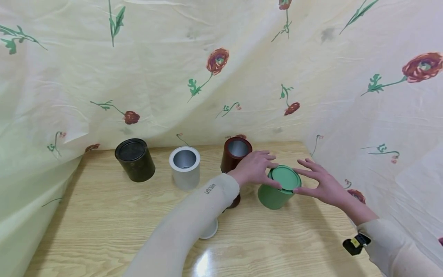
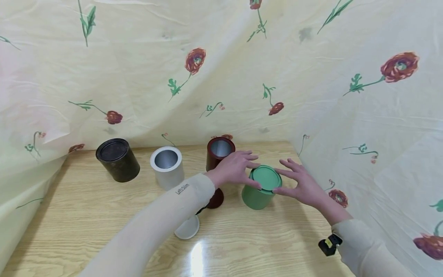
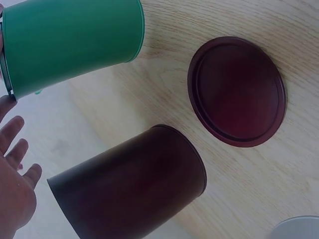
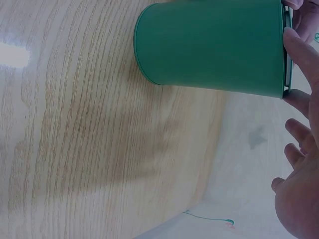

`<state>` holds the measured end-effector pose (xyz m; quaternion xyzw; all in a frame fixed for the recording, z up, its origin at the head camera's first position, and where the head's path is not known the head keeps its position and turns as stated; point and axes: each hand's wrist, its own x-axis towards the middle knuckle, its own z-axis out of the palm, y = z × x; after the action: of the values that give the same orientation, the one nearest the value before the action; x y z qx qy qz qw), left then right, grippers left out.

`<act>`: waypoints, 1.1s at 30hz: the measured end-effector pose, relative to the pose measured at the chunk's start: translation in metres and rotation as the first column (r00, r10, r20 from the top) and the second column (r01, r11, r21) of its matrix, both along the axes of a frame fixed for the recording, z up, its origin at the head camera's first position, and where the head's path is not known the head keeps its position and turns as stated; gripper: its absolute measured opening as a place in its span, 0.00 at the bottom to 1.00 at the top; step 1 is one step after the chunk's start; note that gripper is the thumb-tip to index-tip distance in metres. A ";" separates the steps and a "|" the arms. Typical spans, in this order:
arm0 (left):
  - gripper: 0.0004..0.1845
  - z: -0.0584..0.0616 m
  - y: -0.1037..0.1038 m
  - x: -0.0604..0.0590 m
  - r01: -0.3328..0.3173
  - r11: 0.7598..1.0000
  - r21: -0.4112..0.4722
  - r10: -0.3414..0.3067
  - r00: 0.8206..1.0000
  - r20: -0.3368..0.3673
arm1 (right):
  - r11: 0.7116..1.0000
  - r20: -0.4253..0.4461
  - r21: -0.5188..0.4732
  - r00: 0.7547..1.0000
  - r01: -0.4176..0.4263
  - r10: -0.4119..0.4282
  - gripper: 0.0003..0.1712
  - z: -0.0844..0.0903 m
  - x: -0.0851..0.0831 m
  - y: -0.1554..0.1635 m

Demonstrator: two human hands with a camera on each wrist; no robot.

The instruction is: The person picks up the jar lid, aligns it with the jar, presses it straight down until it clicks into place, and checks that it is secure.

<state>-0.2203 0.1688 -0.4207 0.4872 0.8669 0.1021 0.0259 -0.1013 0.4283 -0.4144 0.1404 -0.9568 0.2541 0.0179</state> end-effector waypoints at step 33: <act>0.37 0.000 -0.005 0.002 0.054 0.998 0.014 -0.054 0.999 -0.006 | 0.998 -0.048 0.021 0.997 -0.053 0.054 0.37 0.001 0.000 -0.010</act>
<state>-0.2186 0.1642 -0.4205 0.5111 0.8526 0.1062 0.0226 -0.1018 0.4182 -0.4131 0.1723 -0.9544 0.2417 0.0329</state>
